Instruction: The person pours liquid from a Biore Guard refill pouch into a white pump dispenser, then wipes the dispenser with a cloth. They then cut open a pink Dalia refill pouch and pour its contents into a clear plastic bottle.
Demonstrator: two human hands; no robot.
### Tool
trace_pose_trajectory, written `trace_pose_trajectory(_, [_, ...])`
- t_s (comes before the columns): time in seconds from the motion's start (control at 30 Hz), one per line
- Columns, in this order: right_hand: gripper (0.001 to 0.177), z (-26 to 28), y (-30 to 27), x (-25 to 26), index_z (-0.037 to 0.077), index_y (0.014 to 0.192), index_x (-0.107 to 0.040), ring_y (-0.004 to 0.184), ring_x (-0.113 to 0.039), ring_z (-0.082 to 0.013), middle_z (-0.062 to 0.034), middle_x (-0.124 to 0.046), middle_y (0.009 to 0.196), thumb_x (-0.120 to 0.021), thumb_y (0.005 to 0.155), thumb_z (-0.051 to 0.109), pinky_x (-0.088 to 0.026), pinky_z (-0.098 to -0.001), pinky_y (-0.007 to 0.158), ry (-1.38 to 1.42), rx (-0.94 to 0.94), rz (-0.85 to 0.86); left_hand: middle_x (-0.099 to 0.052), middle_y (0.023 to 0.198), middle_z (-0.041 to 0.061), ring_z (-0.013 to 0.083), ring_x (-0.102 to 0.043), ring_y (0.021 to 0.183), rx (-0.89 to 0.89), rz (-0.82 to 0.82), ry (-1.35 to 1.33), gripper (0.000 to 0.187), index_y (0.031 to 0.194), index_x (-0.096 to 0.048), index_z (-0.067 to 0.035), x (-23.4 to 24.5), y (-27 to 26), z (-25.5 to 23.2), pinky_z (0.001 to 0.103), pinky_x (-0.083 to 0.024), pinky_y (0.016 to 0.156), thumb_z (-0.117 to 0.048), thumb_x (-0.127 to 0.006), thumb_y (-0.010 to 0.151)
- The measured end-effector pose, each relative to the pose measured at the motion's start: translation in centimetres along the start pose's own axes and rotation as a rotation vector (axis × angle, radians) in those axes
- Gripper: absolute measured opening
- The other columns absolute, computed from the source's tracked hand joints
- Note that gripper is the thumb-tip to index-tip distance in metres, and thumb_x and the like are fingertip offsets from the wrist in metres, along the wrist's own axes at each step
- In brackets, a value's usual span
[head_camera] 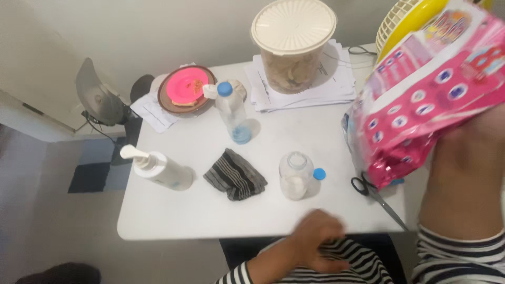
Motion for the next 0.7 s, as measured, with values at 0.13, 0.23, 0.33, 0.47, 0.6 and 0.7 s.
trace_pose_trajectory(0.13, [0.028, 3.9, -5.0, -2.7, 0.011, 0.088, -0.043, 0.086, -0.049, -0.0149, -0.0066, -0.049, 0.096, -0.045, 0.116, 0.015, -0.046, -0.0261, 0.083, 0.013, -0.017, 0.01, -0.02, 0.172, 0.004, 0.0259, -0.05, 0.14, 0.75, -0.233, -1.225, 0.123, 0.16, 0.011, -0.046, -5.7, 3.2, 2.0, 0.05, -0.049, 0.112, -0.02, -0.083, 0.084])
trace_pose_trajectory(0.23, [0.032, 5.8, -9.1, -4.7, 0.011, 0.085, -0.041, 0.082, -0.046, -0.0126, -0.005, -0.046, 0.093, -0.047, 0.117, 0.013, -0.044, -0.0231, 0.08, 0.015, -0.051, 0.038, -0.004, 0.181, 0.02, 0.0249, -0.03, 0.163, 0.525, -0.38, -1.295, 0.144, 0.161, 0.037, -0.043, -6.0, 4.1, 1.4, 0.052, -0.038, 0.128, -0.004, -0.08, 0.087])
trace_pose_trajectory(0.33, [0.037, 7.4, -11.7, -6.2, 0.012, 0.082, -0.04, 0.077, -0.042, -0.0103, -0.0033, -0.043, 0.09, -0.049, 0.118, 0.011, -0.042, -0.0202, 0.077, -0.012, -0.089, 0.094, -0.008, 0.178, 0.016, 0.0373, -0.038, 0.149, 0.601, -0.367, -1.216, 0.138, 0.164, 0.033, -0.035, -7.0, 3.3, 0.9, 0.052, -0.052, 0.095, 0.007, -0.07, 0.082])
trace_pose_trajectory(0.47, [0.032, 8.5, -12.9, -6.7, 0.012, 0.074, -0.039, 0.076, -0.035, -0.01, -0.004, -0.041, 0.09, -0.055, 0.102, 0.01, -0.032, -0.0192, 0.075, -0.201, -0.103, 0.204, -0.015, 0.174, 0.02, 0.0362, -0.038, 0.148, 0.627, -0.274, -0.953, 0.139, 0.164, 0.03, -0.041, -7.9, 1.8, 0.8, 0.045, -0.049, 0.106, 0.018, -0.067, 0.084])
trace_pose_trajectory(0.6, [0.033, 8.7, -12.9, -5.8, 0.014, 0.073, -0.04, 0.076, -0.036, -0.0095, -0.0029, -0.04, 0.088, -0.054, 0.103, 0.011, -0.031, -0.0185, 0.073, -0.169, -0.091, 0.236, -0.017, 0.178, 0.02, 0.0398, -0.05, 0.126, 0.721, -0.194, -1.227, 0.136, 0.165, 0.033, -0.044, -7.9, 0.6, 1.9, 0.041, -0.057, 0.085, 0.016, -0.056, 0.082])
trace_pose_trajectory(0.7, [0.038, 7.9, -13.1, -5.0, 0.014, 0.074, -0.039, 0.075, -0.039, -0.0106, -0.0027, -0.041, 0.086, -0.053, 0.109, 0.016, -0.034, -0.0198, 0.075, 0.038, -0.123, 0.191, -0.011, 0.18, 0.012, 0.0358, -0.043, 0.142, 0.693, -0.149, -1.197, 0.134, 0.166, 0.03, -0.044, -7.4, 0.4, 1.6, 0.044, -0.057, 0.089, 0.017, -0.053, 0.079])
Point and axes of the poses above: each hand's wrist, its own y-axis towards the middle knuckle, its own x-axis out of the back of the hand, z = x × y, the point moved 4 cm from there along y, towards the middle knuckle
